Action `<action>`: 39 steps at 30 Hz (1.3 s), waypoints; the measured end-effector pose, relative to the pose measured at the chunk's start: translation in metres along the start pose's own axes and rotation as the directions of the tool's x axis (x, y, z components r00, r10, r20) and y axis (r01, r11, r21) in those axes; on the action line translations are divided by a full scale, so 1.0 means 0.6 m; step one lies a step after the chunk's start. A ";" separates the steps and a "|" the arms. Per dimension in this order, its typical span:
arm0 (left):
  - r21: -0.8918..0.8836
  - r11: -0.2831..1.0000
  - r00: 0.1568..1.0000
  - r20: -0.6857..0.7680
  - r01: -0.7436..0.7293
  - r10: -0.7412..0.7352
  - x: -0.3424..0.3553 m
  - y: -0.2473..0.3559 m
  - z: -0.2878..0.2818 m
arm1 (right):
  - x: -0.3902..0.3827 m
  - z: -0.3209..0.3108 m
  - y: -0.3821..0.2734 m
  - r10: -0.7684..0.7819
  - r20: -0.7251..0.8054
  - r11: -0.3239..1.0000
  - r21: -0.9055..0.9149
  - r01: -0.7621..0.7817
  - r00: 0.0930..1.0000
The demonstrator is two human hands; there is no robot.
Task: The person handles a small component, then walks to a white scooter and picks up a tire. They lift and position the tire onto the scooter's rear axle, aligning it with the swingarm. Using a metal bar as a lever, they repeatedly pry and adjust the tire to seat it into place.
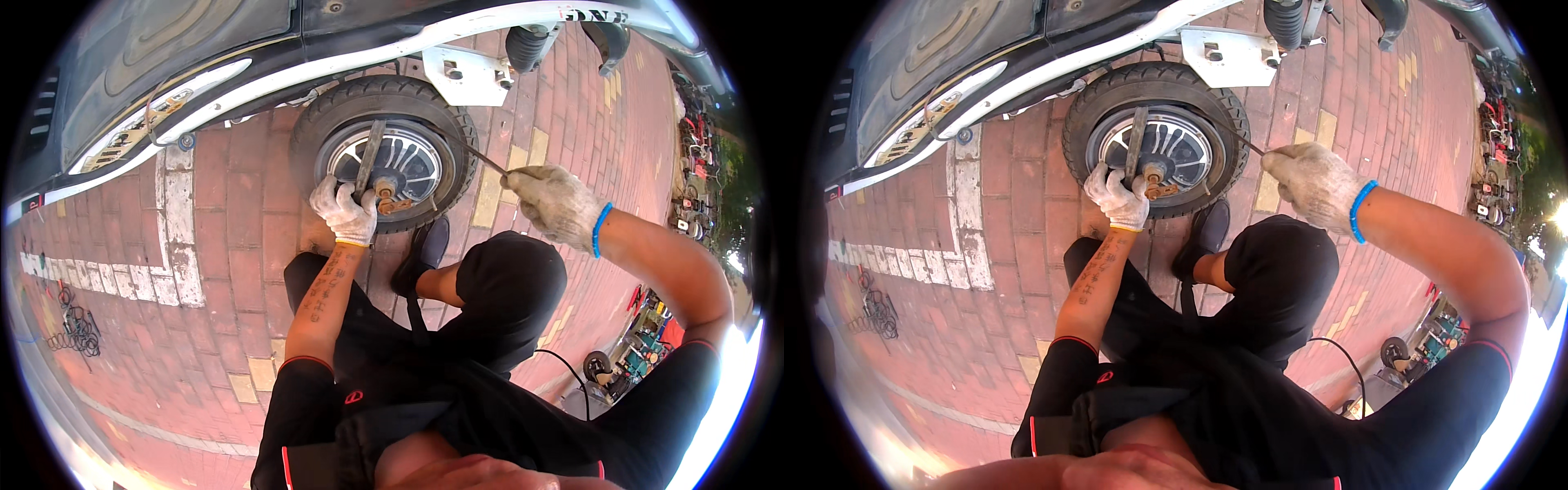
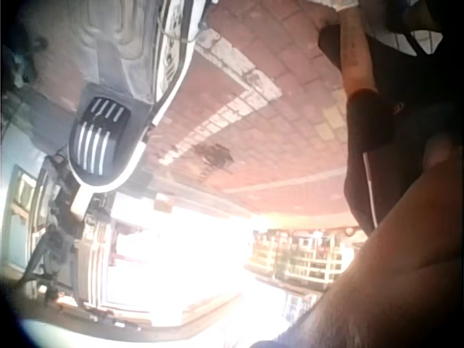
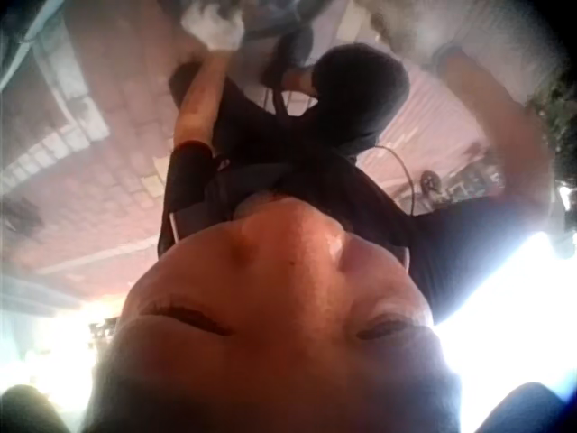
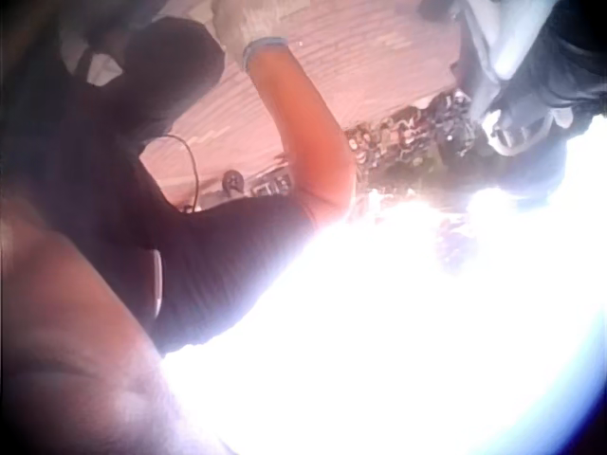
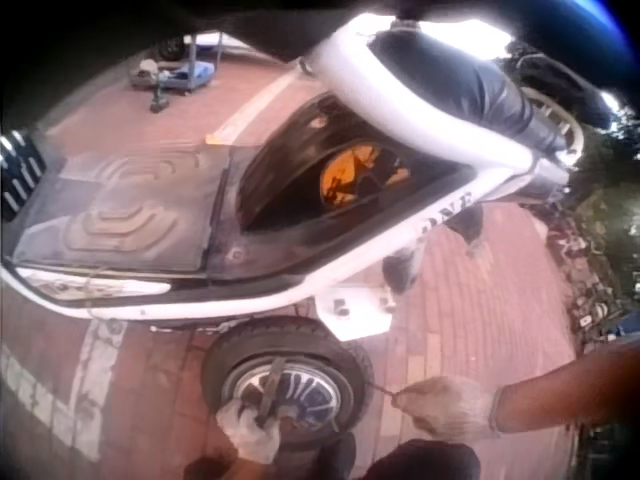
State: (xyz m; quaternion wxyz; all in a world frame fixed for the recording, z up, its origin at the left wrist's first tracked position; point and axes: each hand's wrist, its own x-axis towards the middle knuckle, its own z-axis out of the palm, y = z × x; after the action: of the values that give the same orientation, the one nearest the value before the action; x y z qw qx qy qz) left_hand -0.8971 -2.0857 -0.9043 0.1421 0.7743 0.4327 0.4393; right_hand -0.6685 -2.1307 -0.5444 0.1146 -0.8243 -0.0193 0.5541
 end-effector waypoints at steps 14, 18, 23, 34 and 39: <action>0.016 1.000 0.999 0.034 -0.025 0.024 -0.008 0.005 -0.004 | 0.090 0.210 0.240 -0.442 -0.399 0.883 -0.034 0.468 0.804; -0.009 0.999 0.999 0.015 -0.044 0.044 -0.007 0.009 -0.003 | 0.144 0.279 0.280 -0.457 -0.449 0.873 -0.065 0.483 0.767; 0.012 0.999 0.999 0.031 -0.041 0.041 -0.011 0.008 0.007 | 0.370 0.446 0.363 -0.408 -0.536 0.735 0.287 0.614 0.739; 0.050 0.997 0.998 0.027 -0.061 0.059 -0.017 0.002 -0.001 | 0.423 0.255 0.368 -0.467 -0.232 0.825 0.234 0.515 0.853; 0.078 0.995 0.998 0.023 -0.056 0.055 -0.015 -0.004 -0.008 | 0.357 0.158 0.304 -0.521 -0.179 0.813 -0.401 0.422 0.835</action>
State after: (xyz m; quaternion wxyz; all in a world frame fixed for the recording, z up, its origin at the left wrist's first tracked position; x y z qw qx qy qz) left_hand -0.9044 -2.0924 -0.9080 0.1037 0.7955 0.4264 0.4178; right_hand -0.6905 -2.2585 -0.8118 0.1047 -0.8698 -0.3054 0.3731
